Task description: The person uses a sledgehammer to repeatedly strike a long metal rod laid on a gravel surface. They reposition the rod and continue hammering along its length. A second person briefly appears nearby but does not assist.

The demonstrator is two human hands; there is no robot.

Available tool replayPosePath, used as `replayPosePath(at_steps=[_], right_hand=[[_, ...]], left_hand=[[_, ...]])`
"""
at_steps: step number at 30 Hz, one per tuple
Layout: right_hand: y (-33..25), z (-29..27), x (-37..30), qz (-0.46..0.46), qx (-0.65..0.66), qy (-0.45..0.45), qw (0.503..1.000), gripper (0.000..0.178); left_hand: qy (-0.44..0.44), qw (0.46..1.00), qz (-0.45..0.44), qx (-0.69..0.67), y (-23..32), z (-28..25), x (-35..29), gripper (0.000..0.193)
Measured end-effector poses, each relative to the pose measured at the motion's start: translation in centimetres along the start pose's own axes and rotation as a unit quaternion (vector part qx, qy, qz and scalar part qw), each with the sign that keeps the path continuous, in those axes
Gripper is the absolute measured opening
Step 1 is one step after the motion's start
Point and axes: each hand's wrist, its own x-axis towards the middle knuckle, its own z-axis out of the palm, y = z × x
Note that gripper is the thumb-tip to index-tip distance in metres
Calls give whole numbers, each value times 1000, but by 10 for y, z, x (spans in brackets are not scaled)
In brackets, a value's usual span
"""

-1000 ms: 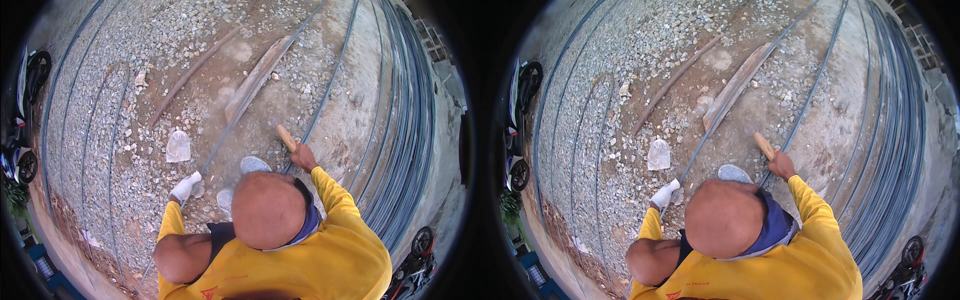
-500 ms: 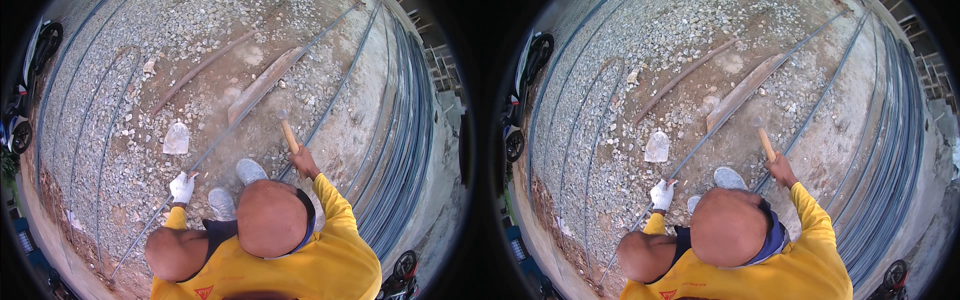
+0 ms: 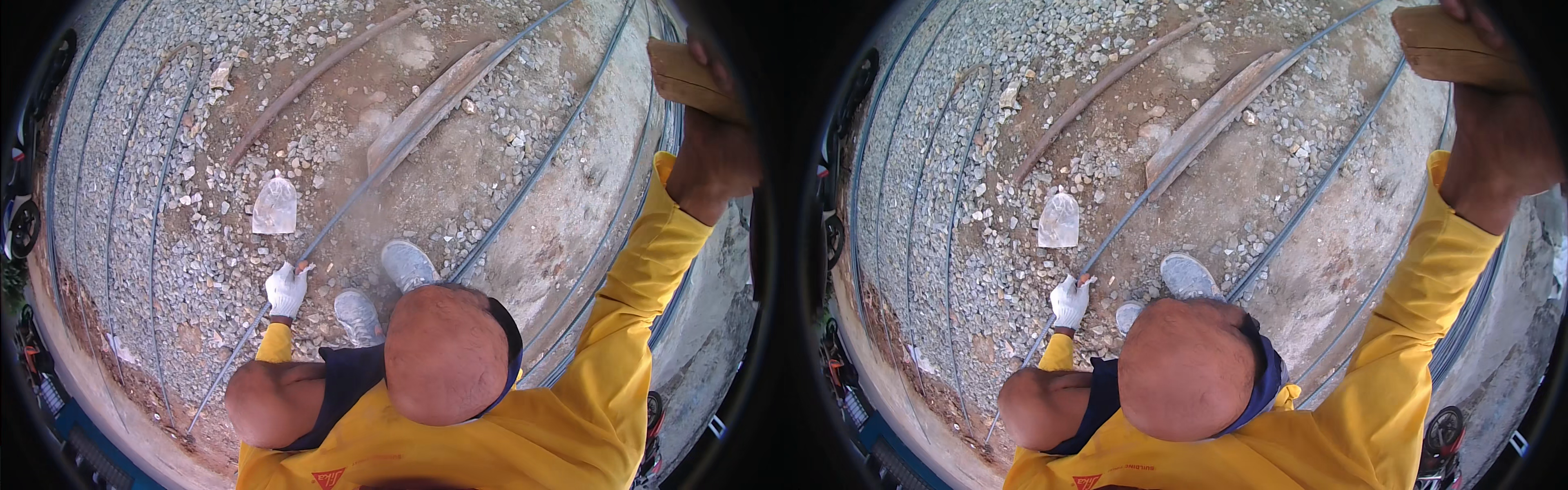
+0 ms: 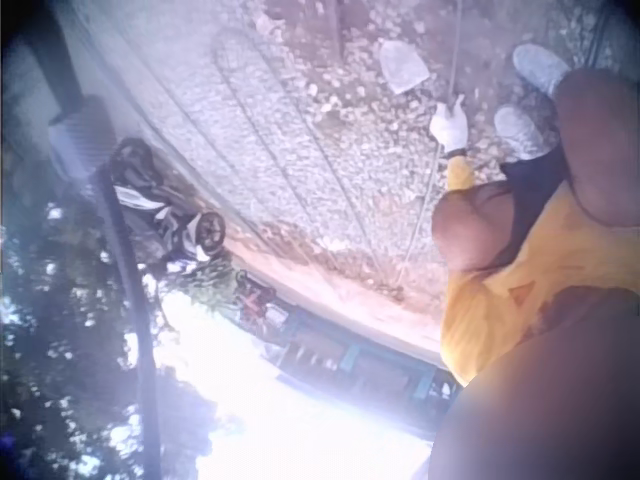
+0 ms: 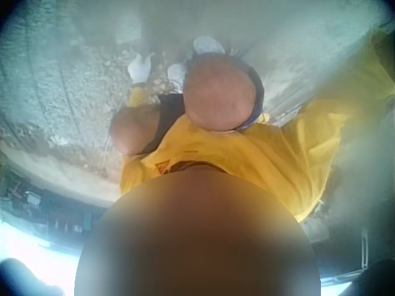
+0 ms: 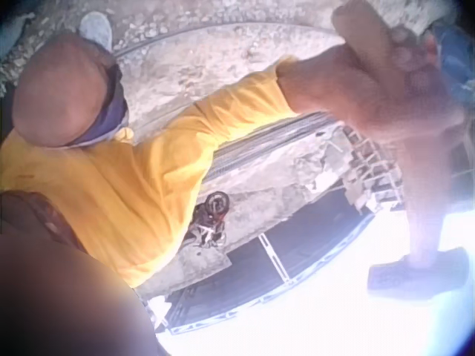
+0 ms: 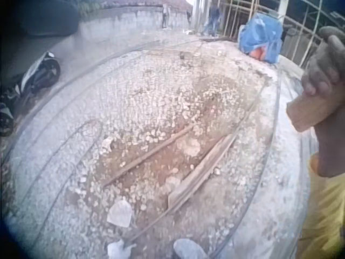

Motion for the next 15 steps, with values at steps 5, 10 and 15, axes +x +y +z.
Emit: replayPosePath(at_steps=[5,10,15], right_hand=[[172,15,-216,277,-392,-37,876,15],[199,-82,-268,528,-232,-8,817,20],[98,-78,-139,310,-188,-34,931,27]], left_hand=[[6,999,4,37,0,-2,-1,49],[6,998,18,64,-5,0,-1,51],[-1,993,-26,117,-4,3,1,56]])
